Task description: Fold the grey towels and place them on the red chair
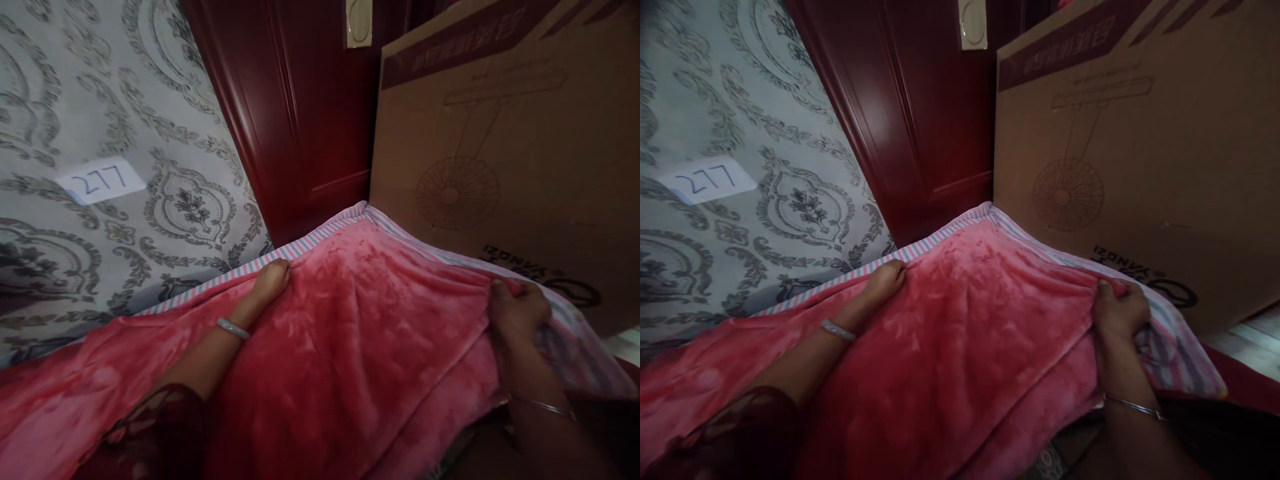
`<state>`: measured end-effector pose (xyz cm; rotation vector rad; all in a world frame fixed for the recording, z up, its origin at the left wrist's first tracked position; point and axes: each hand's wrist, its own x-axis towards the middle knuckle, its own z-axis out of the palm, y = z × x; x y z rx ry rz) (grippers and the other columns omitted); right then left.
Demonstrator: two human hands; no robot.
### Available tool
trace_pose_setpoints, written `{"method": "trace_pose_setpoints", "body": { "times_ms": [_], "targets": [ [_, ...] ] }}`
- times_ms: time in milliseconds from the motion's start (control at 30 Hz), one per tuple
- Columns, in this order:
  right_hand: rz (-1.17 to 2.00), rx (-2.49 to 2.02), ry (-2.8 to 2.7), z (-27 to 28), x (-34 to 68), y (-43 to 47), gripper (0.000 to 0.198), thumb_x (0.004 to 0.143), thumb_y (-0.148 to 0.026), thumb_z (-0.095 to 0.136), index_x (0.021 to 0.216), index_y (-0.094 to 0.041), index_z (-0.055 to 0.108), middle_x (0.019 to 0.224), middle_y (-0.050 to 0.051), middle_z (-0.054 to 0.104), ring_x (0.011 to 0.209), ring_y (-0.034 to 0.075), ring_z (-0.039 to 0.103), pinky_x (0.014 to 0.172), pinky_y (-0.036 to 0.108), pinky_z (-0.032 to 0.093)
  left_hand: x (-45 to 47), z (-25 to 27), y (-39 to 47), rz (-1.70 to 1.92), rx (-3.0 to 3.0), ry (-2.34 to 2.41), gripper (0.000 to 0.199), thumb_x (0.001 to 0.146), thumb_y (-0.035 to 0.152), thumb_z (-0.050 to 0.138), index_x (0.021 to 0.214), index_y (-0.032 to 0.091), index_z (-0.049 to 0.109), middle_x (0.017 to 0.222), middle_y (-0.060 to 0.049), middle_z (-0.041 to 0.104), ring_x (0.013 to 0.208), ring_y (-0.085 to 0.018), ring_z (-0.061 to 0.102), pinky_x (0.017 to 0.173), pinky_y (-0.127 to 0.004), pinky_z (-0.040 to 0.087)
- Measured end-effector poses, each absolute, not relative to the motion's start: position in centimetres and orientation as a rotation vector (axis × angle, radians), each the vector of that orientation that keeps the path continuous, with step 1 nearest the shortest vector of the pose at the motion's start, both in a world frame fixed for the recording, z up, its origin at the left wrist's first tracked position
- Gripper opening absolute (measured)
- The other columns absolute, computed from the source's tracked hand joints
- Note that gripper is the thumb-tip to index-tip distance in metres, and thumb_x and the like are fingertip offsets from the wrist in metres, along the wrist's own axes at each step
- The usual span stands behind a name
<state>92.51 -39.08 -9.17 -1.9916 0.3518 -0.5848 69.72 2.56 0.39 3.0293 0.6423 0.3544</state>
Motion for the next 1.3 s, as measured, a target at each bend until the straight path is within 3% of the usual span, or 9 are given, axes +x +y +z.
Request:
{"method": "trace_pose_setpoints", "body": {
  "times_ms": [267,467,567,667,800,900,1033,1100,1300],
  "targets": [
    [-0.563,-1.875,0.454,-7.1,91.1,-38.4,0.017,0.062,-0.029,0.061,0.071,-0.028,0.046,0.062,-0.003,0.046,0.064,0.023,0.049,0.075,0.043,0.047,70.5,2.4,6.1,0.521,2.849,1.128,0.040,0.098,0.024,0.034,0.124,0.014,0.064,0.106,-0.015,0.074,0.102,-0.029,0.069,0.089,-0.036,0.050],
    [-0.600,-1.855,0.418,-6.8,91.0,-38.4,0.014,0.065,-0.024,0.061,0.073,-0.025,0.048,0.065,-0.004,0.046,0.067,0.019,0.048,0.077,0.037,0.048,70.9,0.6,6.7,0.260,2.891,0.963,0.037,0.093,0.021,0.040,0.114,0.014,0.069,0.110,-0.015,0.074,0.103,-0.027,0.068,0.090,-0.035,0.051],
    [-0.603,-1.838,0.402,-7.1,91.3,-38.4,0.013,0.068,-0.023,0.061,0.075,-0.023,0.050,0.068,-0.004,0.048,0.068,0.017,0.046,0.079,0.035,0.048,70.4,1.1,5.6,0.448,2.919,0.869,0.038,0.094,0.027,0.039,0.117,0.014,0.066,0.115,-0.016,0.071,0.107,-0.028,0.066,0.095,-0.038,0.050],
    [-0.633,-1.813,0.374,-7.8,91.8,-38.4,0.009,0.072,-0.024,0.059,0.077,-0.023,0.052,0.072,-0.003,0.051,0.070,0.017,0.048,0.081,0.035,0.048,68.7,2.1,2.1,0.683,2.972,0.547,0.031,0.094,0.031,0.042,0.105,0.017,0.066,0.108,-0.014,0.069,0.104,-0.028,0.064,0.095,-0.040,0.049],
    [-0.678,-1.819,0.354,-8.6,92.6,-38.6,0.007,0.075,-0.026,0.058,0.078,-0.022,0.054,0.073,-0.002,0.054,0.072,0.018,0.050,0.084,0.036,0.049,64.1,1.6,-6.6,0.314,2.935,0.008,0.028,0.094,0.044,0.048,0.092,0.021,0.063,0.092,-0.007,0.067,0.085,-0.022,0.064,0.079,-0.036,0.051],
    [-0.661,-1.834,0.338,-8.8,93.0,-38.8,0.006,0.077,-0.025,0.057,0.081,-0.022,0.055,0.078,0.000,0.058,0.075,0.018,0.052,0.087,0.036,0.049,61.0,-0.1,-12.6,0.054,2.889,-0.172,0.030,0.090,0.049,0.058,0.104,0.022,0.062,0.101,-0.007,0.067,0.087,-0.023,0.064,0.078,-0.037,0.052],
    [-0.610,-1.857,0.346,-8.4,92.9,-38.8,0.009,0.078,-0.025,0.056,0.085,-0.020,0.057,0.085,0.003,0.061,0.081,0.019,0.053,0.091,0.037,0.047,59.7,-1.7,-16.1,-0.135,2.947,-0.049,0.012,0.090,0.027,0.054,0.098,0.023,0.062,0.098,-0.007,0.067,0.090,-0.024,0.065,0.080,-0.038,0.052],
    [-0.602,-1.858,0.347,-8.2,92.8,-38.7,0.010,0.078,-0.025,0.056,0.086,-0.020,0.057,0.085,0.003,0.060,0.080,0.019,0.053,0.091,0.037,0.046,59.7,-1.8,-16.6,-0.159,2.958,0.004,0.015,0.089,0.018,0.048,0.093,0.023,0.062,0.094,-0.007,0.066,0.088,-0.023,0.064,0.079,-0.037,0.052],
    [-0.628,-1.807,0.342,-8.3,92.8,-38.3,0.008,0.078,-0.024,0.056,0.085,-0.019,0.056,0.082,0.002,0.057,0.080,0.020,0.051,0.093,0.040,0.046,58.6,-2.0,-17.9,-0.157,3.001,-0.178,0.020,0.094,0.021,0.044,0.094,0.022,0.063,0.095,-0.008,0.066,0.092,-0.024,0.063,0.082,-0.040,0.052]
  ]
}}
